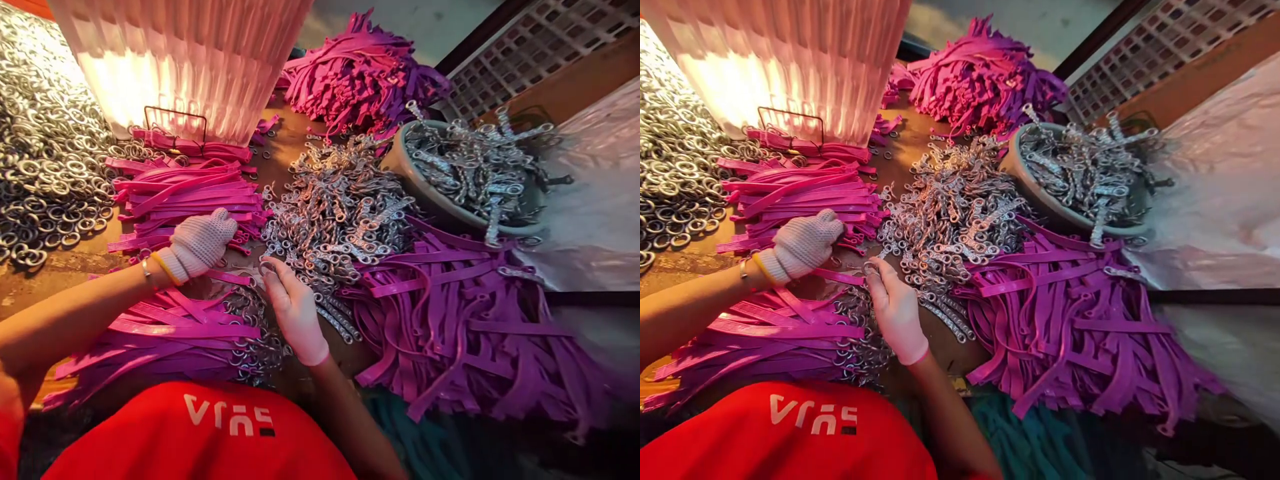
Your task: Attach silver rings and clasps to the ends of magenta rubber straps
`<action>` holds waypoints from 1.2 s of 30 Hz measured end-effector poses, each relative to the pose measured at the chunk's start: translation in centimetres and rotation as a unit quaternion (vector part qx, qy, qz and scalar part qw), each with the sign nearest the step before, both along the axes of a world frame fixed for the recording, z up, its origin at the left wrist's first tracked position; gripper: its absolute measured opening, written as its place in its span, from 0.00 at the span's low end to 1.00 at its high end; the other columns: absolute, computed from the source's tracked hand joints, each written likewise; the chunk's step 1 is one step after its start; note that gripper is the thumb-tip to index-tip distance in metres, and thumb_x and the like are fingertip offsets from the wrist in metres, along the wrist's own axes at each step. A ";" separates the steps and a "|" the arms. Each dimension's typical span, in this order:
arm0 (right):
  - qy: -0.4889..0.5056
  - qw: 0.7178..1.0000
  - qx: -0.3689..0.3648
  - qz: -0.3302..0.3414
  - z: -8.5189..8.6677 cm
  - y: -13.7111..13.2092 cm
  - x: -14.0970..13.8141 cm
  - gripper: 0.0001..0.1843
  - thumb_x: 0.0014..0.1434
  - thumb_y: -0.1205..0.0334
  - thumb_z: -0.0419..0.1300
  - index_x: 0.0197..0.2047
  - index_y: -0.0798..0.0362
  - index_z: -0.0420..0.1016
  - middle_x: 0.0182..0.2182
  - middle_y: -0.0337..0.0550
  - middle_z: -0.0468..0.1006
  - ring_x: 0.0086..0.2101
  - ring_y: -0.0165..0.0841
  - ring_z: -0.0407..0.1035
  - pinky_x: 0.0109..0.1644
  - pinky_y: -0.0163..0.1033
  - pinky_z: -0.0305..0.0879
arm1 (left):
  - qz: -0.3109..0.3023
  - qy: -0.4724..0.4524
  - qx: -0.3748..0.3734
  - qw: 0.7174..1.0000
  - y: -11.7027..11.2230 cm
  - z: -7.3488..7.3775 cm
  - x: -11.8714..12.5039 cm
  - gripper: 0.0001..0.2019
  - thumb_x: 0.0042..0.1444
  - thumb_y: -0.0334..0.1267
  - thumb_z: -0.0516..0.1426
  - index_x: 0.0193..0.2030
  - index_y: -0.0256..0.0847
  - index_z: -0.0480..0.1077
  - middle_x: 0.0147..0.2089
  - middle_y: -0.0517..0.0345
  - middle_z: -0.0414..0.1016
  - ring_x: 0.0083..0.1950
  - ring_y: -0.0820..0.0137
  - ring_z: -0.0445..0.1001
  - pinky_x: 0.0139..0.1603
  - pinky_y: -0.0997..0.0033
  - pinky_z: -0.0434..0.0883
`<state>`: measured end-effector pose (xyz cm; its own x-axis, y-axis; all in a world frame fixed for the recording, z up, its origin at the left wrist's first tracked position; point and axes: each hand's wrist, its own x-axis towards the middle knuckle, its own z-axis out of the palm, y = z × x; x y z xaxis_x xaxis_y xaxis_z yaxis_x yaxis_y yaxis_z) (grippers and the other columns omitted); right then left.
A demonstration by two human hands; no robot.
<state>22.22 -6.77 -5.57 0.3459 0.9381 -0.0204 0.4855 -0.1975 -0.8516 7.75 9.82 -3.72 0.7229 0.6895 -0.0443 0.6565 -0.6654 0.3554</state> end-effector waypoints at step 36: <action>-0.516 0.828 0.101 0.196 -0.5 -1.0 -4.8 0.15 0.73 0.67 0.44 0.51 0.55 0.71 0.28 0.43 0.71 0.30 0.36 0.59 0.34 0.45 0.45 | -0.026 -0.132 -0.245 0.960 -8.4 -0.7 -7.9 0.04 0.54 0.31 0.51 0.30 0.38 0.67 0.29 0.58 0.72 0.29 0.71 0.65 0.32 0.71 0.60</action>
<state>17.41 -7.81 -6.06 -0.2505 0.9305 0.2672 0.9681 0.2431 0.0609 -0.13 1.41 -4.43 0.7862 0.5954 -0.1656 0.4714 -0.4044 0.7837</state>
